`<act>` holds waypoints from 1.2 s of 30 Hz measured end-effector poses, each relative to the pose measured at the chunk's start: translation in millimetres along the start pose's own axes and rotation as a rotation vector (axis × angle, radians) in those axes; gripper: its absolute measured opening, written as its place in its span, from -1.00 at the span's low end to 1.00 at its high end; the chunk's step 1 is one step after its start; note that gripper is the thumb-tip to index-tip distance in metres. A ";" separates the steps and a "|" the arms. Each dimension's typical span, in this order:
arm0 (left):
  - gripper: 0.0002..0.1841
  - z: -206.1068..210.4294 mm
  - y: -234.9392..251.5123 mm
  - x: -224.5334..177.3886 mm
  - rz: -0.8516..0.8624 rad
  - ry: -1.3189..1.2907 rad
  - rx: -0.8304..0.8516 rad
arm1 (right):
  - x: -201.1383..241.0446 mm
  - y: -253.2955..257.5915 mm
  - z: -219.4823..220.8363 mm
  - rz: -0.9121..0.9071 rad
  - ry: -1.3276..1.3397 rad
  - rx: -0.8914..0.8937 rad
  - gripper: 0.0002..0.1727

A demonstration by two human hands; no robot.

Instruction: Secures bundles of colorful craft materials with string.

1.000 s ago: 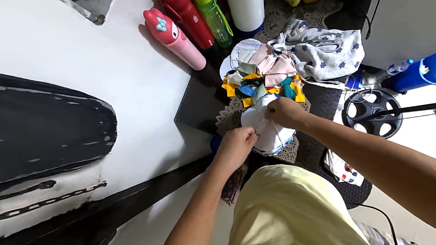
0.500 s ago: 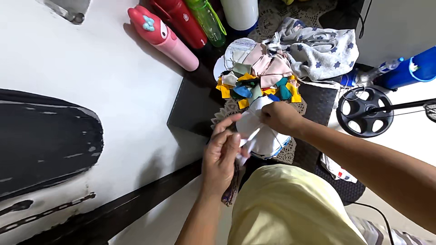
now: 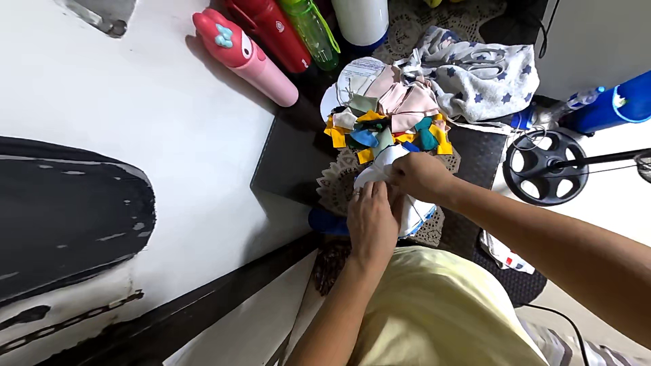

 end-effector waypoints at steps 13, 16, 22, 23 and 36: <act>-0.81 2.0 1.8 21.2 -0.162 -0.254 0.157 | 13.1 -10.8 -8.0 -0.279 -0.288 0.137 -0.85; -0.77 1.2 3.1 17.4 -0.152 -0.234 0.212 | 25.1 -14.7 -16.0 -0.521 -0.567 0.041 -0.81; -0.76 3.5 -0.2 14.0 -0.096 -0.232 0.228 | 38.0 -1.0 -14.7 -0.881 -0.782 -0.048 -0.89; -0.76 3.7 -1.5 14.7 -0.096 -0.238 0.231 | 39.0 1.4 -14.5 -0.865 -0.774 -0.048 -0.89; -0.85 16.4 -17.3 18.5 0.077 -0.305 0.048 | 38.6 13.0 -6.9 -0.829 -0.774 -0.103 -0.92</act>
Point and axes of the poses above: each hand's wrist, its own y-axis towards the middle knuckle, its own z-axis out of the palm, x = y × z, the point moved 5 cm from there along y, towards the middle knuckle
